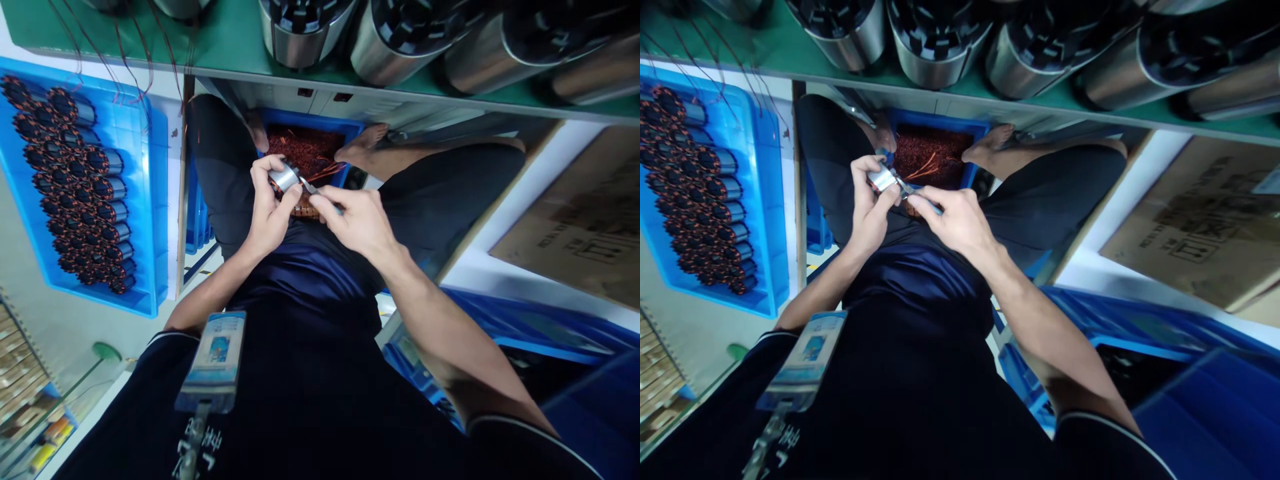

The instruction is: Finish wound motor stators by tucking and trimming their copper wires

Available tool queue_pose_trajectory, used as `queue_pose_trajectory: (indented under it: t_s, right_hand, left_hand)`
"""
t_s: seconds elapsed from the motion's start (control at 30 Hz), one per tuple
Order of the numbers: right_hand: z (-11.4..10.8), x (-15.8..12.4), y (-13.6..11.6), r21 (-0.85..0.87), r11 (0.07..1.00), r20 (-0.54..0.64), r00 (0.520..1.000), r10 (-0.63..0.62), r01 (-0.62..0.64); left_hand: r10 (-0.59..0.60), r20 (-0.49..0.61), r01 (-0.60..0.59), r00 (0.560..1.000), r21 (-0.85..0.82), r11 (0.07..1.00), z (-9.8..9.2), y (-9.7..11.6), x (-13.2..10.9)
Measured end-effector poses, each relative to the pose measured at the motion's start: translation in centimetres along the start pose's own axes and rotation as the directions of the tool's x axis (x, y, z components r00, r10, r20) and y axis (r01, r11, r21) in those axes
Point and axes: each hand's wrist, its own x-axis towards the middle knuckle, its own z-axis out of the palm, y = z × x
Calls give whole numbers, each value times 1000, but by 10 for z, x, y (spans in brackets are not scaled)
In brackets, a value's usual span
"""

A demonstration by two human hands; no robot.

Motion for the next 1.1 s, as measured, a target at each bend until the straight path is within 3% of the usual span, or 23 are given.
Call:
queue_pose_trajectory:
  t_s: [0.13,0.23,0.37,0.47,0.53,0.63,0.77,0.83,0.87,0.9,0.93,1.0,1.07,1.1]
  right_hand:
    - [18,42,53,-1,995,85,992,95,-95]
    - [31,64,83,24,989,135,981,138,-143]
    - [38,84,101,78,981,208,966,156,-176]
    - [32,90,97,134,973,225,962,153,-186]
    - [27,87,86,187,964,198,969,151,-188]
    - [23,74,61,299,938,163,978,129,-174]
    - [22,45,28,434,890,192,980,62,-141]
    - [18,28,18,467,878,183,983,17,-102]
    - [14,19,13,477,877,166,986,-22,-61]
    - [10,12,10,484,875,142,987,-72,-5]
    - [5,6,6,490,869,112,984,-139,67]
    - [-6,-3,-2,492,843,70,955,-288,218]
    - [-15,-6,-12,474,810,35,912,-409,345]
    - [-19,-7,-18,447,805,24,895,-446,389]
  left_hand:
    - [-109,-118,123,987,118,985,14,-71,18]
    - [-123,-140,147,982,174,974,16,-106,30]
    - [-92,-166,126,982,211,969,13,-130,39]
    - [-24,-171,63,985,229,971,11,-129,38]
    - [37,-158,1,987,234,972,9,-116,33]
    - [213,-59,-185,975,312,932,3,-77,21]
    - [458,171,-488,872,372,790,-13,-18,7]
    - [551,176,-577,816,298,760,-22,7,3]
    - [572,139,-589,808,234,774,-26,19,2]
    - [560,109,-570,821,138,810,-31,32,0]
    - [493,105,-497,864,9,868,-34,45,-2]
    - [229,261,-157,938,-269,950,-41,72,-8]
    - [-15,461,221,887,-397,891,-45,97,-16]
    - [-93,505,337,858,-416,844,-46,107,-19]
